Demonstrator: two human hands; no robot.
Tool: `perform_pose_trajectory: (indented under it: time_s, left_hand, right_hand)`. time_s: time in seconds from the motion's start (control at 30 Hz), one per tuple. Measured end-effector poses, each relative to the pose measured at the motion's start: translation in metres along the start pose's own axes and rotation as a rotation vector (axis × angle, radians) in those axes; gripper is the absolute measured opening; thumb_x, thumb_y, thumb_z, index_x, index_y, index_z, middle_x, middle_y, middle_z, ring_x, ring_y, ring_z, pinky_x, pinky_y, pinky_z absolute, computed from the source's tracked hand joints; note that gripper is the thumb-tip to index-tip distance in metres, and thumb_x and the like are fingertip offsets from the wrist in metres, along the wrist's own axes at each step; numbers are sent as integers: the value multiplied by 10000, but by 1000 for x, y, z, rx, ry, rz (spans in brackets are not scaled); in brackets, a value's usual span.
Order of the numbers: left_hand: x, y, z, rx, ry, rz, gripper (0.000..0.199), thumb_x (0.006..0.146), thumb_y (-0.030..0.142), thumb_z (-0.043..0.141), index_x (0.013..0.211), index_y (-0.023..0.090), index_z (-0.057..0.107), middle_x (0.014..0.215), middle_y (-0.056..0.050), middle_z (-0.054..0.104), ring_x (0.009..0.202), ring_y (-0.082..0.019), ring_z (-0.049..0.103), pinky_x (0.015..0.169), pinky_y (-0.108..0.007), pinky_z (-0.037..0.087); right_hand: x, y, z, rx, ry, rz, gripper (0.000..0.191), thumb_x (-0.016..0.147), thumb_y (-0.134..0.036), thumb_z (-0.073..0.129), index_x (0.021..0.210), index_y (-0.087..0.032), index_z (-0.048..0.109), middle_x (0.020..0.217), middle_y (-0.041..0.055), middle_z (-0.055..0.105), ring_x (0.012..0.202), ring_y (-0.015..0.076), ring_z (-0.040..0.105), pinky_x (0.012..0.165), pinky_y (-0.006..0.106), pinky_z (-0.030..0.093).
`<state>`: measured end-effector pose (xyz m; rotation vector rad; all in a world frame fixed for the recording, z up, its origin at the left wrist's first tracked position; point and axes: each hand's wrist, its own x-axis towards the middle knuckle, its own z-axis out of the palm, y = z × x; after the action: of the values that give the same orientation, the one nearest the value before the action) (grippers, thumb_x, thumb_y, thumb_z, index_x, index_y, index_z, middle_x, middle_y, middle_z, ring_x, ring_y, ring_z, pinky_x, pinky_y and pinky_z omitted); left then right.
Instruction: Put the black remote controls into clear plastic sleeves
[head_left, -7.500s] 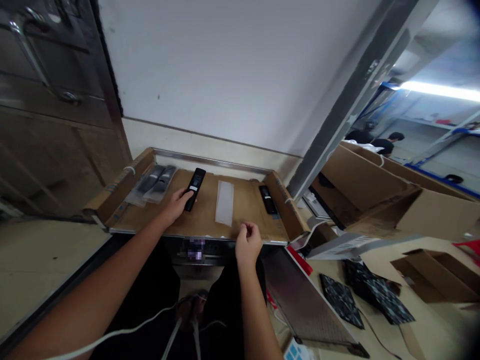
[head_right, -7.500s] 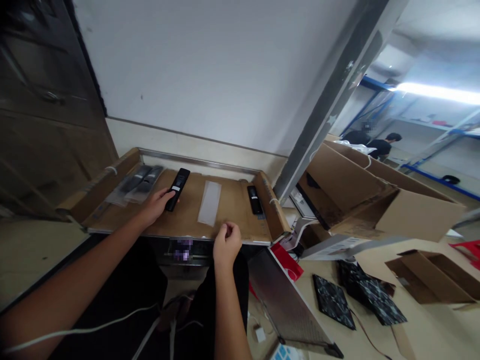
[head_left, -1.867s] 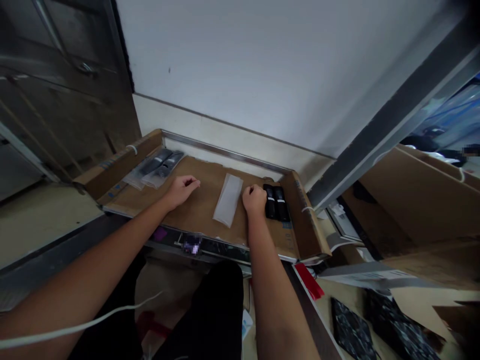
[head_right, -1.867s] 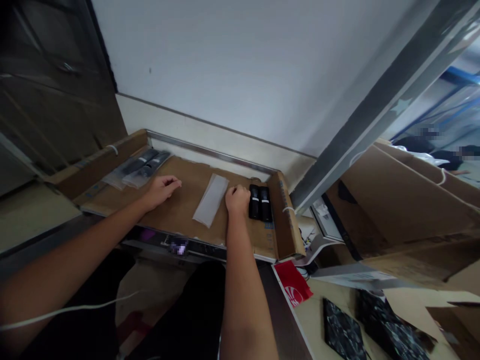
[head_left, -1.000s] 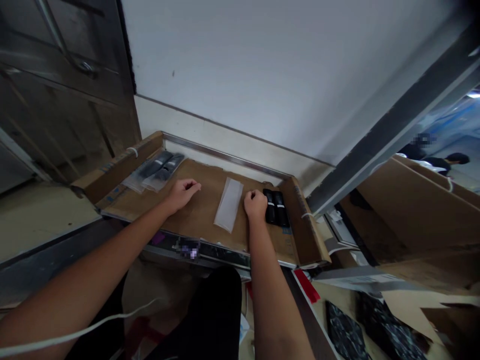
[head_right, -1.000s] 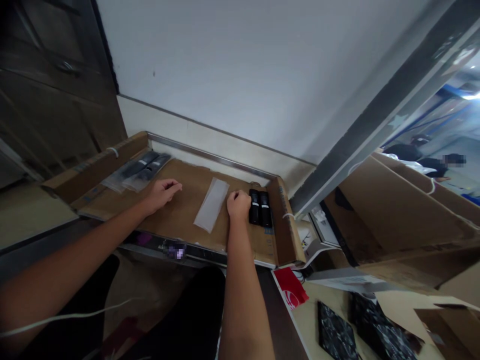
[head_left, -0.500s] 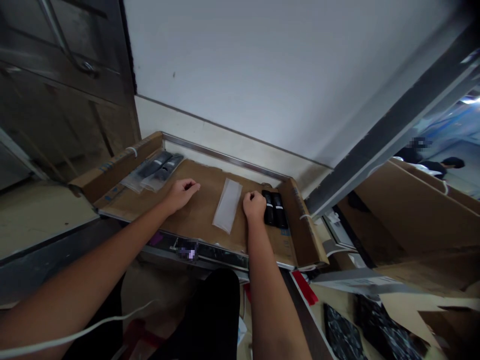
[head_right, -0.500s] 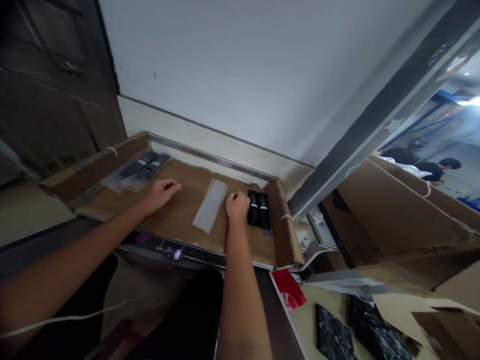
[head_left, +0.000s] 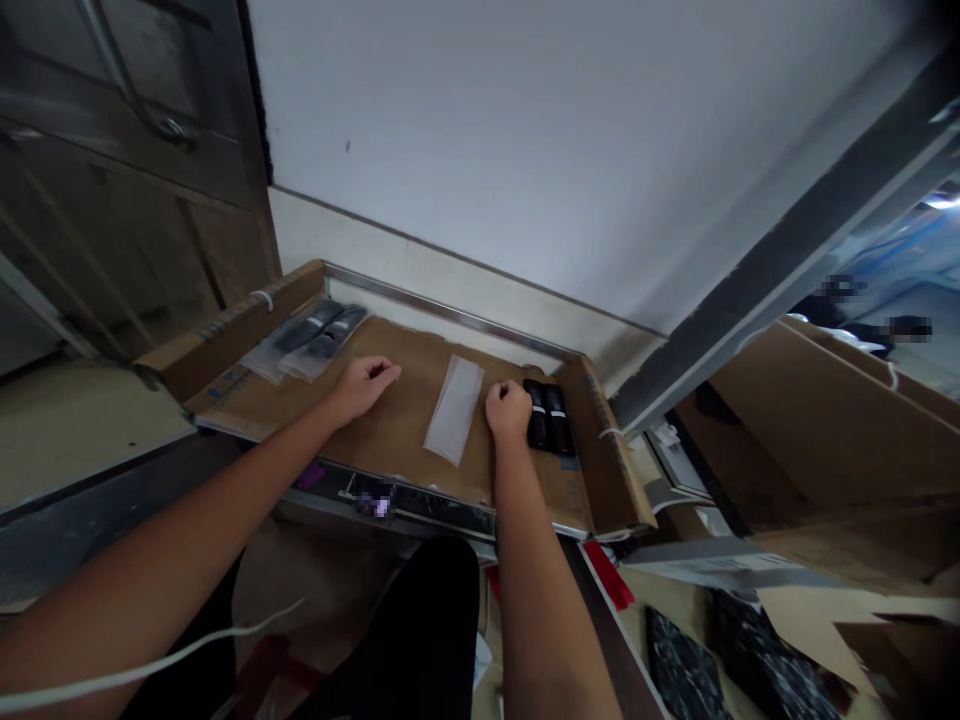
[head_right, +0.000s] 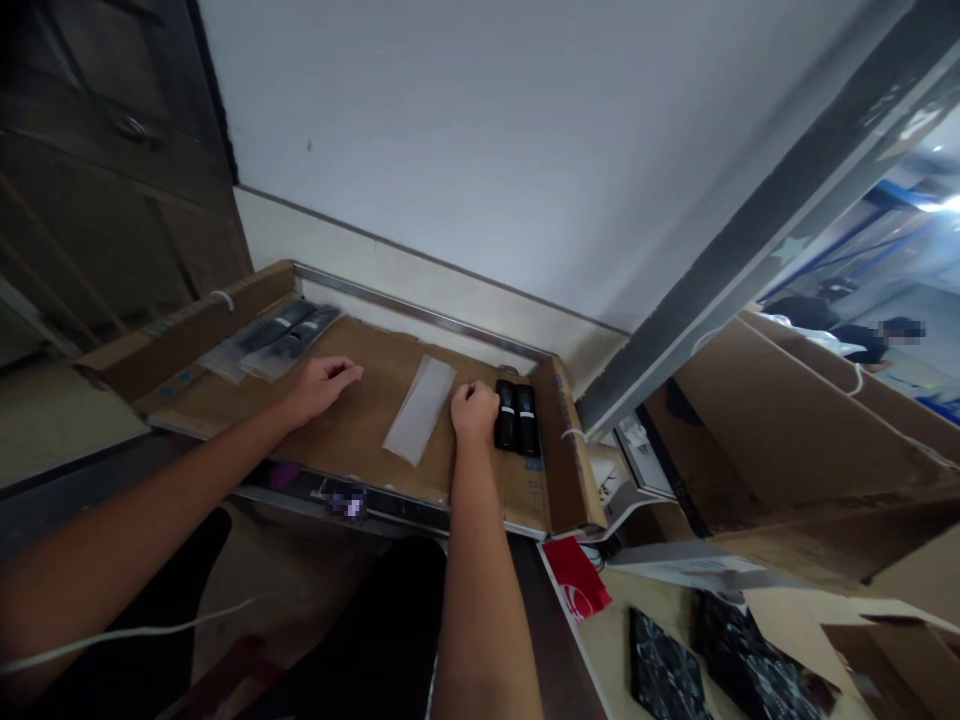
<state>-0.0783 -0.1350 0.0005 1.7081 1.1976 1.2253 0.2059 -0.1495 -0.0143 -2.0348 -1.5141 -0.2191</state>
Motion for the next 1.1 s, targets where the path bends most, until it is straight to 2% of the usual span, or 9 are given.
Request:
perform_pose_trajectory:
  time_s: [0.87,1.1]
  left_hand:
    - [2,-6,1,37,-18,18,319,810,469,583,694,181,658,675,1,616,655,-147,510,638,-277,373]
    - [1,-2,0,40,-19,22,313,802,455,589,673,176,649,648,2,595,636,-143,496,628,-277,366]
  right_hand:
    - [0,-2,-2,11,-20,19,252,886,-209,468,806,-137,696,868,135,722,794,231,611,731,300,358]
    - [1,0,-1,21,-22,12,249,886,-208,473,806,-140,699,858,129,721,781,227,608,731,299,366]
